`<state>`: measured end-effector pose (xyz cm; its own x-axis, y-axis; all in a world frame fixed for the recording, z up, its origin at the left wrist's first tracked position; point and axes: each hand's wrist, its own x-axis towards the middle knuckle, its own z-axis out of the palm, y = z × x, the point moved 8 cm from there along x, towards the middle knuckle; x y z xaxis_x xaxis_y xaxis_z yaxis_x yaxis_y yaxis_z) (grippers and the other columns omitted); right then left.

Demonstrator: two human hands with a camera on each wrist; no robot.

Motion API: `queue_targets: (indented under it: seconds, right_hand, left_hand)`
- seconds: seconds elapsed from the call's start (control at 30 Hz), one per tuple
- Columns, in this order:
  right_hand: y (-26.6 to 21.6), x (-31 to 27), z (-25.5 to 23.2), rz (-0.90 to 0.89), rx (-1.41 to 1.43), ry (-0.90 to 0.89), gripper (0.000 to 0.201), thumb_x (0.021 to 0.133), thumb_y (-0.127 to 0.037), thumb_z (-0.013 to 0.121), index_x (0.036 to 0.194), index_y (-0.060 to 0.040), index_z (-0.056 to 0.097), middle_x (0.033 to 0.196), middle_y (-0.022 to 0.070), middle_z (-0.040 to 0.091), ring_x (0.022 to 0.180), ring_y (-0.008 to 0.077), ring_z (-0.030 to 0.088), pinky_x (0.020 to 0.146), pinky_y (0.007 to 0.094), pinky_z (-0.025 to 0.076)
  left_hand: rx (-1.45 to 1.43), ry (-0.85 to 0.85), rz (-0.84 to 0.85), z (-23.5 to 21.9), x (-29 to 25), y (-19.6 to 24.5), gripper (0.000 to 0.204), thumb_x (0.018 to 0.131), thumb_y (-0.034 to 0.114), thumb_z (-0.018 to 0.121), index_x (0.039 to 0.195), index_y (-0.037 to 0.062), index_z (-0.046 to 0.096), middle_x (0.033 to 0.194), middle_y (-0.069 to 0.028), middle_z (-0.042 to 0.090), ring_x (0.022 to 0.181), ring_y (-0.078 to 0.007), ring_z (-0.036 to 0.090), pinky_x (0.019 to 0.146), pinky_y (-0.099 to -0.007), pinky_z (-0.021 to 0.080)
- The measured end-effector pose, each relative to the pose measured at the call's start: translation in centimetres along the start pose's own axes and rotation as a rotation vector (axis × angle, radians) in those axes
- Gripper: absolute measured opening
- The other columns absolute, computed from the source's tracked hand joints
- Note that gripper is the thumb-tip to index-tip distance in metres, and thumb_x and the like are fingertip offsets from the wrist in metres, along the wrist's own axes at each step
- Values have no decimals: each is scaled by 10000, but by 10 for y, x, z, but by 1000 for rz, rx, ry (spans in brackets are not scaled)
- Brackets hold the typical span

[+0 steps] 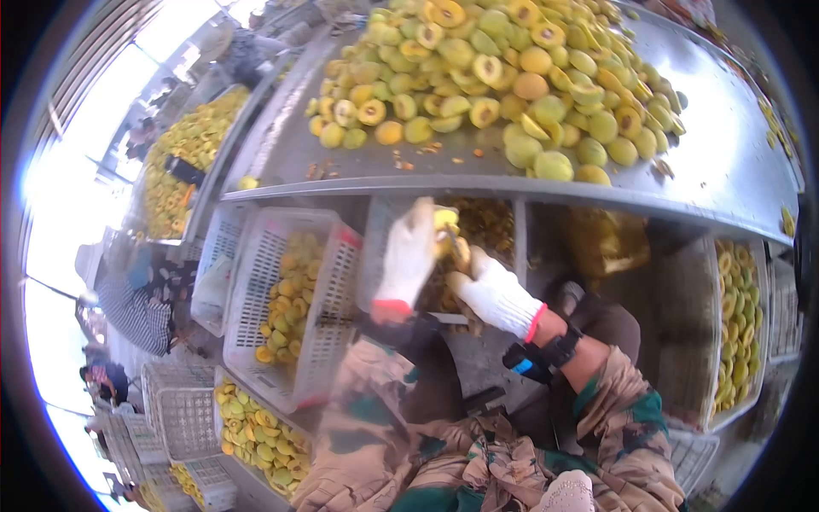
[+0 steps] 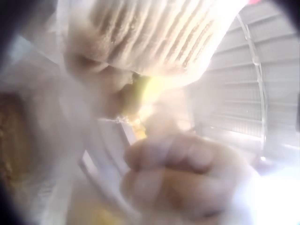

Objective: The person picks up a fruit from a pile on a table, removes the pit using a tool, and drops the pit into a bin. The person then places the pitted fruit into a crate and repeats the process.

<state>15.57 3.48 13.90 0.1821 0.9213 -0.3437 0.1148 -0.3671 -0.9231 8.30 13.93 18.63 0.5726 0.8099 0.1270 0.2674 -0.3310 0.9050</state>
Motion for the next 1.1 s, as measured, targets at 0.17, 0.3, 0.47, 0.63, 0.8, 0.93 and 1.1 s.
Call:
queue_targets:
  seconds: [0.17,0.3,0.47,0.63,0.8,0.93,1.1]
  right_hand:
    - [6,-2,8,68,144,-56,325,912,-196,532,1154,17,485,699,91,623,498,188,621,433,327,520]
    - [12,3,20,2,257,-65,271,922,-180,559,1127,-15,493,705,65,589,481,142,549,430,284,470]
    - [2,-7,24,102,539,-213,269,920,-146,579,1146,-35,484,674,50,544,431,131,481,406,295,460]
    - [-2,-5,21,76,393,-184,311,920,-160,580,1181,-28,475,675,59,561,436,146,519,407,307,472]
    - [11,11,16,-10,55,-24,351,929,-198,548,1202,10,474,743,117,648,494,172,617,430,312,497]
    - [-4,-2,18,21,331,-179,240,936,-209,555,1088,-34,491,646,55,576,450,162,580,402,291,461]
    - [-7,13,6,-166,85,47,303,934,-234,579,1141,-34,484,737,90,598,562,188,597,509,335,507]
  left_hand:
    - [-11,-44,-318,-3,10,-49,439,991,386,437,1039,40,703,947,-195,719,873,-340,701,802,-381,532]
    - [483,53,-174,-16,-1,1,394,990,375,436,962,66,679,885,-203,698,925,-381,668,781,-448,524]
    - [141,-36,-284,-19,-3,-23,540,997,484,406,1049,50,722,916,-167,713,888,-283,655,824,-366,489]
    - [-222,-10,-405,-20,-9,-19,517,1007,439,452,1062,-7,707,914,-107,720,820,-167,610,802,-287,484]
    - [600,216,27,-21,-10,13,332,983,389,496,981,111,680,875,-170,701,833,-376,682,722,-461,534]
    - [257,74,74,-22,-4,12,444,991,443,469,1057,57,676,969,-181,699,925,-352,681,782,-413,540]
    - [-444,103,-237,-6,-3,-18,592,1068,461,287,1163,9,659,1022,-76,688,935,-174,643,878,-291,494]
